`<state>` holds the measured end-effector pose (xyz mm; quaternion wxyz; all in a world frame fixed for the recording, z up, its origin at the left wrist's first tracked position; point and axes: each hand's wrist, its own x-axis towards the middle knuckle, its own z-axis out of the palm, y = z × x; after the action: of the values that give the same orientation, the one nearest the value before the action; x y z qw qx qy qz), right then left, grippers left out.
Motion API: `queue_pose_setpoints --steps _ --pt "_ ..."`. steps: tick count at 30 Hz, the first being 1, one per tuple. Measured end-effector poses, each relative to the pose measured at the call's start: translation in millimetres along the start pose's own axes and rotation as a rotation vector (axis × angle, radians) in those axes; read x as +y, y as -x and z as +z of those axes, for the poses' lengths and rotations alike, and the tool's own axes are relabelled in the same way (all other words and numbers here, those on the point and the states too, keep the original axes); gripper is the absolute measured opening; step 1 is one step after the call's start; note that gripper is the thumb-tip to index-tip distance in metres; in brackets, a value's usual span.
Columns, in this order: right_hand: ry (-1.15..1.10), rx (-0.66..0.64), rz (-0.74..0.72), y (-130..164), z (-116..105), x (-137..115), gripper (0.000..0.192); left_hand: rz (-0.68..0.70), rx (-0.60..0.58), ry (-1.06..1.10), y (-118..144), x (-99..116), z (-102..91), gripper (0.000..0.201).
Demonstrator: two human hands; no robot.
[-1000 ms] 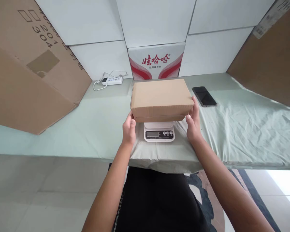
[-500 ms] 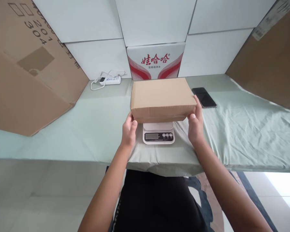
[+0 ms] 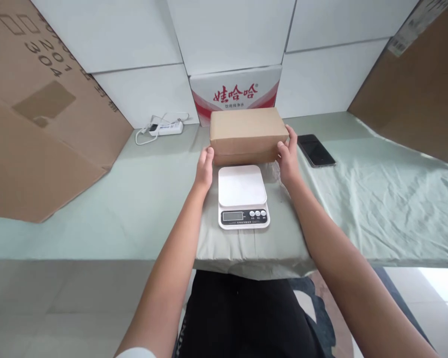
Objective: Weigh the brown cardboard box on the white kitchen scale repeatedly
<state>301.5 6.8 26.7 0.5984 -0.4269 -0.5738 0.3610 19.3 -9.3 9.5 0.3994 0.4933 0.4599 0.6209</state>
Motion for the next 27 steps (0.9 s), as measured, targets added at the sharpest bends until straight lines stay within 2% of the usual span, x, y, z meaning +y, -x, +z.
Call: queue_pose_setpoints --steps 4,9,11,14,18,22,27 --pt "0.008 -0.035 0.038 -2 0 16 0.107 -0.045 0.022 0.003 1 -13 -1.8 0.085" --pt "-0.005 -0.056 0.066 -6 -1 21 0.107 -0.063 0.051 -0.059 -4 -13 -4.1 0.093" --pt "-0.020 -0.026 0.070 -6 -3 24 0.107 -0.037 0.096 -0.086 -3 -7 -9.2 0.098" --pt "-0.047 0.032 0.082 -6 -9 32 0.107 0.081 0.189 -0.072 7 11 -23.0 0.101" --pt "-0.046 0.042 0.038 -13 -15 52 0.105 0.233 0.196 -0.060 36 38 -40.0 0.094" --pt "-0.045 0.016 0.012 -18 -16 65 0.106 0.165 0.180 -0.127 51 41 -37.5 0.095" --pt "-0.051 0.002 -0.001 -17 -15 65 0.103 0.044 0.150 -0.135 41 20 -26.3 0.095"
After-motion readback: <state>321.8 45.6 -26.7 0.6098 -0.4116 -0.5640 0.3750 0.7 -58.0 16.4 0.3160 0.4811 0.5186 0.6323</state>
